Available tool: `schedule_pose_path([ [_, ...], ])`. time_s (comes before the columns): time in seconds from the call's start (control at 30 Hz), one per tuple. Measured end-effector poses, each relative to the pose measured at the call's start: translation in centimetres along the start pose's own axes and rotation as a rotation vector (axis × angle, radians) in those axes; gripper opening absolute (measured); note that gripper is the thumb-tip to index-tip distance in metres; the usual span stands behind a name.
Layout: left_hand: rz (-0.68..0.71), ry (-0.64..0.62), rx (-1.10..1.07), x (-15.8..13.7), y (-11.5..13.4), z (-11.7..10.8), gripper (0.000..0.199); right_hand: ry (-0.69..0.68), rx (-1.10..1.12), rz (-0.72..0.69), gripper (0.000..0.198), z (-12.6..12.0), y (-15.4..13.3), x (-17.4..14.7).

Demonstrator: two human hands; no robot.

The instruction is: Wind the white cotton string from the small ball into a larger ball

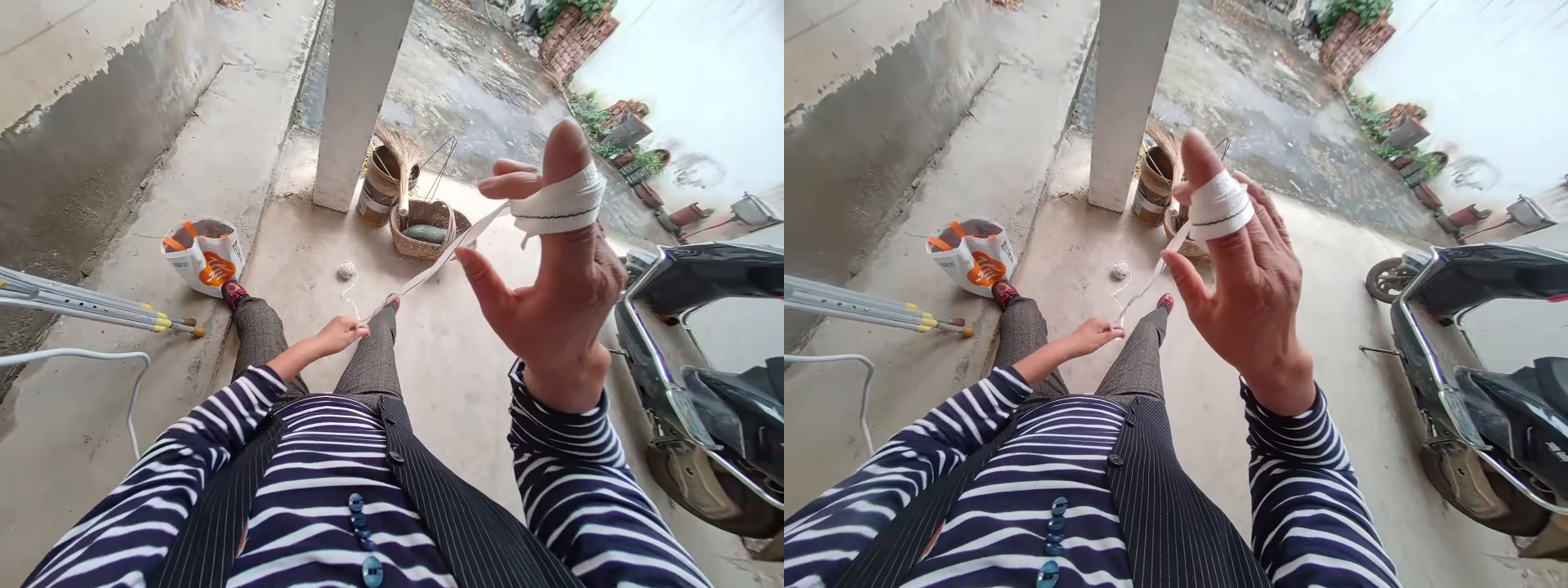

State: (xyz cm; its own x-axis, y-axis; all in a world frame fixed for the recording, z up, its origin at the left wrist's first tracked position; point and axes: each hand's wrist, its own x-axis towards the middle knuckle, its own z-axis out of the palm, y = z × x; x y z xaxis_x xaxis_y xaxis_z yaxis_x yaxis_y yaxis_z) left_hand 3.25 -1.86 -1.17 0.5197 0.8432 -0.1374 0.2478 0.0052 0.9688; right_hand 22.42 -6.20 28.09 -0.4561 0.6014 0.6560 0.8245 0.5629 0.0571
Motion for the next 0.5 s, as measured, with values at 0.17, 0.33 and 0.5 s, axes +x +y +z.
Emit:
schedule_pose_path([
  [0.17,-0.404,-0.197,-0.07,-7.5,-3.3,-4.1,0.054,0.012,0.04,0.063,0.077,1.8,2.8,-1.0],
  [0.33,-0.338,-0.36,-0.17,-12.6,1.7,-8.4,0.057,-0.007,0.215,0.076,0.078,4.4,3.4,-1.5],
  [0.5,-0.37,-0.003,0.227,-11.6,2.1,-11.0,0.045,-0.046,0.306,0.093,0.079,4.7,2.7,-1.6],
])
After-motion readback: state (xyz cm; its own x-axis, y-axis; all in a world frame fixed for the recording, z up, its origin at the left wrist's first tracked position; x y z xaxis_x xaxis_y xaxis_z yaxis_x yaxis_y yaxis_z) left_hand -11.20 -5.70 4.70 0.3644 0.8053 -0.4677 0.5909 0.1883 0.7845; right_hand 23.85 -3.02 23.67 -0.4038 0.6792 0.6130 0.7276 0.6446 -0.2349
